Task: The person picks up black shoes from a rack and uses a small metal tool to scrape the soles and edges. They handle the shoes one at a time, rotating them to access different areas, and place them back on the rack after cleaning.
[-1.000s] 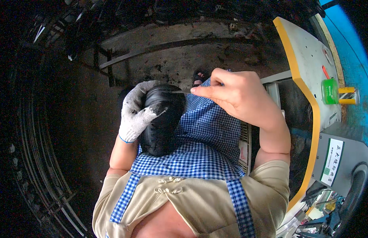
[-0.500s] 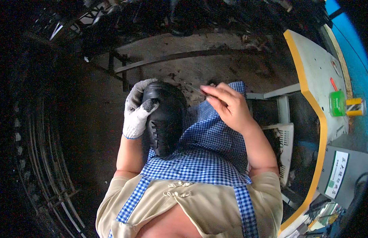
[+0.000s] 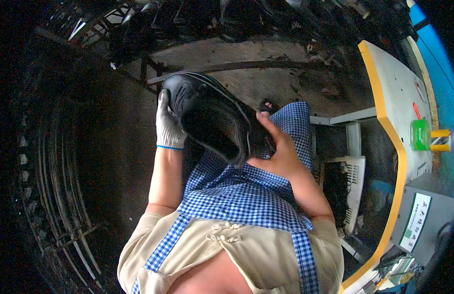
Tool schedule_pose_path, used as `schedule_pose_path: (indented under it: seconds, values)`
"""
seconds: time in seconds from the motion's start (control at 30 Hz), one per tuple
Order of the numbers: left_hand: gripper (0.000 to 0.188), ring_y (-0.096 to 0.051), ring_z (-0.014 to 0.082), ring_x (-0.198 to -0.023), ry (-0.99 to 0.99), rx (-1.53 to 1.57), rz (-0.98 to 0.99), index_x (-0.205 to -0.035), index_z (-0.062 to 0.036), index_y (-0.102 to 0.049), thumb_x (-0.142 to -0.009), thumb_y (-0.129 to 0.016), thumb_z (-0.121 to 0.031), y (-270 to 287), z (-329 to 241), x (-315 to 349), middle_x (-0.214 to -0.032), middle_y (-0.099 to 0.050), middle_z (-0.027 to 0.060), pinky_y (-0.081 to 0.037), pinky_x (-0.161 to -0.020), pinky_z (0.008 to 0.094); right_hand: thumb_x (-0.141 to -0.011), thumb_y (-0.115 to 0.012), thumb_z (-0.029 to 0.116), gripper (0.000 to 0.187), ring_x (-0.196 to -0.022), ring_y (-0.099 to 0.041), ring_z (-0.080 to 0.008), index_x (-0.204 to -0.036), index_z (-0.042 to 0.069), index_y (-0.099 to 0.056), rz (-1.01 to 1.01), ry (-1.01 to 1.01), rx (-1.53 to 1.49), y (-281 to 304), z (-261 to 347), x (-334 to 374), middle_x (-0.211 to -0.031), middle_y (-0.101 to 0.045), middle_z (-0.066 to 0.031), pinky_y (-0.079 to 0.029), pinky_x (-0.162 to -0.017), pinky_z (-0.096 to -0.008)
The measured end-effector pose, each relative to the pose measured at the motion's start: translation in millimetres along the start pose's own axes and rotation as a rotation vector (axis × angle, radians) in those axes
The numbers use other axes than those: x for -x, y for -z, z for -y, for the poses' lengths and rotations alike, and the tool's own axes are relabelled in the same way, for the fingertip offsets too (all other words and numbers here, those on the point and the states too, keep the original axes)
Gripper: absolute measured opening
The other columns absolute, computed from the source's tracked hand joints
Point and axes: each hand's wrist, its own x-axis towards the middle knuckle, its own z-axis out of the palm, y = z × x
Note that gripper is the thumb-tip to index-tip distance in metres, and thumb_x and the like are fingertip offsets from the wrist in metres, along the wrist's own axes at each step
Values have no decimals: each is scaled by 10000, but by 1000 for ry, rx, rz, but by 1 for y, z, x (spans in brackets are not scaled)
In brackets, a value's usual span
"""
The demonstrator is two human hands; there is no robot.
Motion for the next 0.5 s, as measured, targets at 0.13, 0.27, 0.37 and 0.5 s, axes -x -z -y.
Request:
schedule_pose_path:
  seconds: [0.13,0.27,0.37,0.5]
  values:
    - [480,-551,284,-1156,-217,-468,-10,-1425,-170,-402,-972,-529,-264,13,3,4,-1368,-458,136,-537,-897,417,-682,-840,154,841,-1219,-512,-233,-1391,10,-411,-148,-244,-568,19,22,-30,-1285,-560,-121,-370,-1074,-371]
    - [508,-588,215,-1068,-43,-746,-31,-1391,-144,-450,-983,-481,-445,29,-3,6,-1282,-538,103,-567,-730,350,-834,-738,184,382,-454,-340,-13,-1124,40,-536,-293,-452,-795,32,5,-37,-748,-539,42,-229,-374,-181]
    - [558,-625,208,-1036,31,-808,-98,-1382,-117,-463,-979,-458,-503,30,-2,7,-1255,-593,97,-552,-709,335,-853,-729,218,345,-440,-394,-33,-1078,51,-528,-221,-458,-736,34,6,-40,-713,-522,32,-291,-375,-183]
    - [583,-619,204,-1036,17,-782,-45,-1375,-72,-458,-980,-459,-501,48,3,-1,-1262,-589,103,-543,-761,360,-824,-748,243,396,-469,-525,-77,-1072,29,-525,-234,-514,-630,34,16,-43,-713,-543,-1,-393,-386,-202]
